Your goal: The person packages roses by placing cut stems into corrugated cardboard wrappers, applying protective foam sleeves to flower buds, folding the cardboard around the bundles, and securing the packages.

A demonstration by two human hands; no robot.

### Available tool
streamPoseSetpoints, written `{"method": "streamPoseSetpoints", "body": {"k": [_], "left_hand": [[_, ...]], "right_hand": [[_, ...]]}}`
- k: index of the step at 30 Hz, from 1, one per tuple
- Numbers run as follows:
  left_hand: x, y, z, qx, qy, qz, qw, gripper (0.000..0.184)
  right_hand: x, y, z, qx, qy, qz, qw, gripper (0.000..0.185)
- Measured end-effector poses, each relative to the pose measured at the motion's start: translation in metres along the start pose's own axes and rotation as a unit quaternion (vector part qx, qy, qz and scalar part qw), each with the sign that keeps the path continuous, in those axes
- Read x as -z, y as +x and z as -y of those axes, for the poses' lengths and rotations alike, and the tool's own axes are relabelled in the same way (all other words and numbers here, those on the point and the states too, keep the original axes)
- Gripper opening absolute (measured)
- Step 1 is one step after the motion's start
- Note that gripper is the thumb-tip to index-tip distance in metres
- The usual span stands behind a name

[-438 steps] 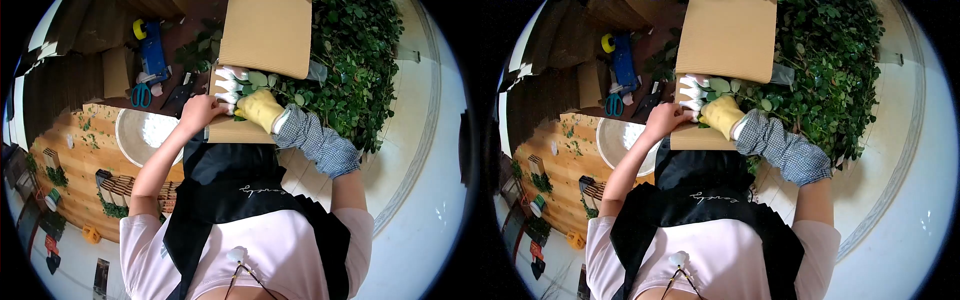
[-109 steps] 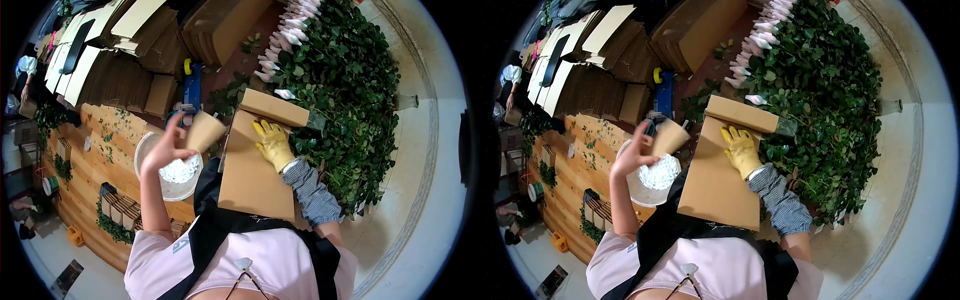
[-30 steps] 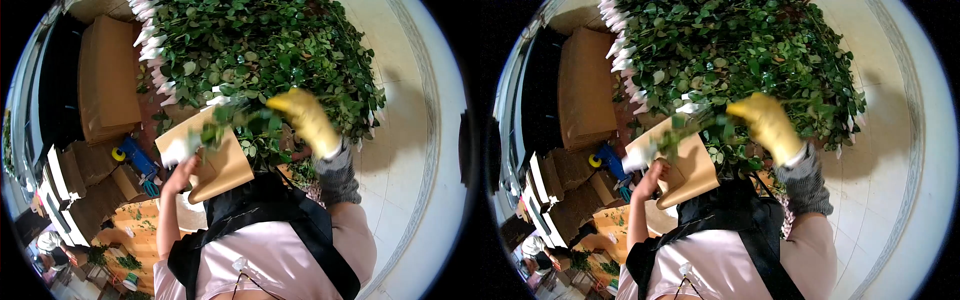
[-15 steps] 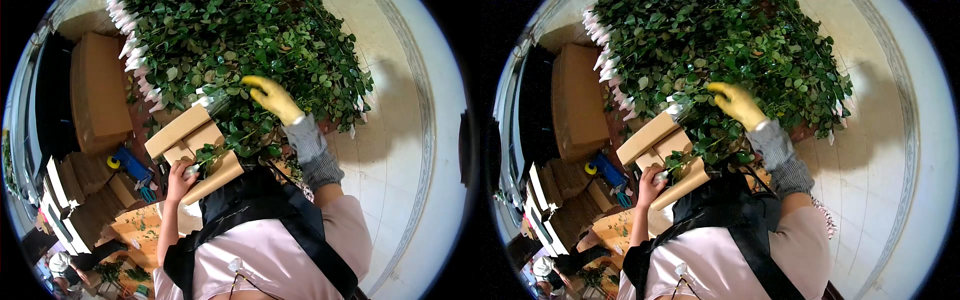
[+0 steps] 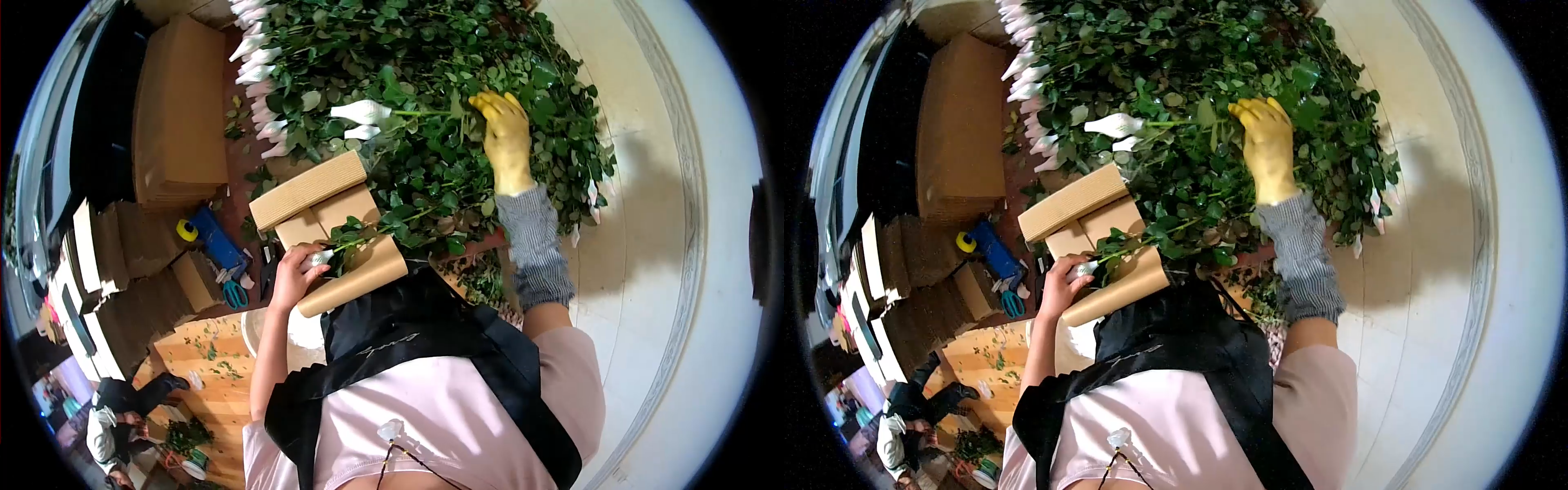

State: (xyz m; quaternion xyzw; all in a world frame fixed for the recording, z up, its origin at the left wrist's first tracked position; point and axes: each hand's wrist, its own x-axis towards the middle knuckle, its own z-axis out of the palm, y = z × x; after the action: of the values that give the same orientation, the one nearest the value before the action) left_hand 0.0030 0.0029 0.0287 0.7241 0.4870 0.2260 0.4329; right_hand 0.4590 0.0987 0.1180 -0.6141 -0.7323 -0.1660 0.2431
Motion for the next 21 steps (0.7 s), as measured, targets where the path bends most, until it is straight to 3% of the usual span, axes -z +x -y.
{"method": "streamPoseSetpoints", "body": {"k": [3, 4, 6, 8, 9, 10, 12, 13, 14, 16, 18, 19, 20, 21], "left_hand": [[-0.002, -0.001, 0.004, 0.035, 0.010, -0.012, 0.999, 0.038], [0.003, 0.003, -0.005, 0.037, 0.023, -0.001, 0.999, 0.037], [0.012, 0.010, -0.016, 0.108, -0.008, 0.035, 0.993, 0.032], [0.007, 0.010, 0.024, -0.052, 0.050, 0.015, 0.997, 0.036], [0.015, 0.021, 0.029, 0.100, -0.065, 0.110, 0.987, 0.032], [0.013, 0.026, 0.035, 0.037, -0.173, 0.098, 0.979, 0.031], [0.021, 0.030, 0.021, 0.095, -0.156, 0.111, 0.977, 0.032], [0.021, 0.029, 0.015, 0.106, -0.173, 0.132, 0.970, 0.034], [0.019, 0.027, 0.022, 0.060, -0.119, 0.134, 0.982, 0.036], [0.022, 0.019, 0.011, 0.068, -0.091, 0.152, 0.982, 0.038], [0.018, 0.009, -0.004, 0.045, -0.089, 0.124, 0.987, 0.041], [0.012, 0.004, -0.001, 0.017, -0.049, 0.096, 0.994, 0.043], [0.008, 0.000, 0.000, 0.055, -0.082, 0.094, 0.991, 0.042], [0.008, -0.003, -0.005, 0.038, -0.037, 0.082, 0.995, 0.041]], "right_hand": [[0.053, 0.012, 0.046, 0.030, -0.015, 0.052, 0.998, 0.043], [0.059, 0.009, 0.054, 0.062, 0.009, 0.040, 0.997, 0.039], [0.078, 0.000, 0.082, 0.055, 0.115, 0.137, 0.982, 0.026], [0.070, -0.017, 0.104, 0.059, 0.340, 0.224, 0.912, 0.023], [0.060, -0.036, 0.120, 0.070, 0.283, 0.235, 0.927, 0.023], [0.043, -0.060, 0.136, 0.077, 0.220, 0.245, 0.941, 0.023], [0.009, -0.101, 0.149, 0.098, 0.080, 0.308, 0.943, 0.022], [-0.023, -0.140, 0.145, 0.061, 0.100, 0.297, 0.948, 0.023], [-0.048, -0.163, 0.142, 0.030, 0.122, 0.284, 0.951, 0.025], [-0.025, -0.142, 0.155, 0.037, 0.143, 0.226, 0.963, 0.030], [-0.048, -0.173, 0.139, -0.033, 0.252, 0.253, 0.934, 0.033], [-0.036, -0.162, 0.135, -0.086, 0.321, 0.317, 0.888, 0.036], [-0.020, -0.151, 0.126, -0.136, 0.387, 0.376, 0.831, 0.040], [-0.006, -0.127, 0.108, -0.138, 0.465, 0.474, 0.735, 0.050]]}}
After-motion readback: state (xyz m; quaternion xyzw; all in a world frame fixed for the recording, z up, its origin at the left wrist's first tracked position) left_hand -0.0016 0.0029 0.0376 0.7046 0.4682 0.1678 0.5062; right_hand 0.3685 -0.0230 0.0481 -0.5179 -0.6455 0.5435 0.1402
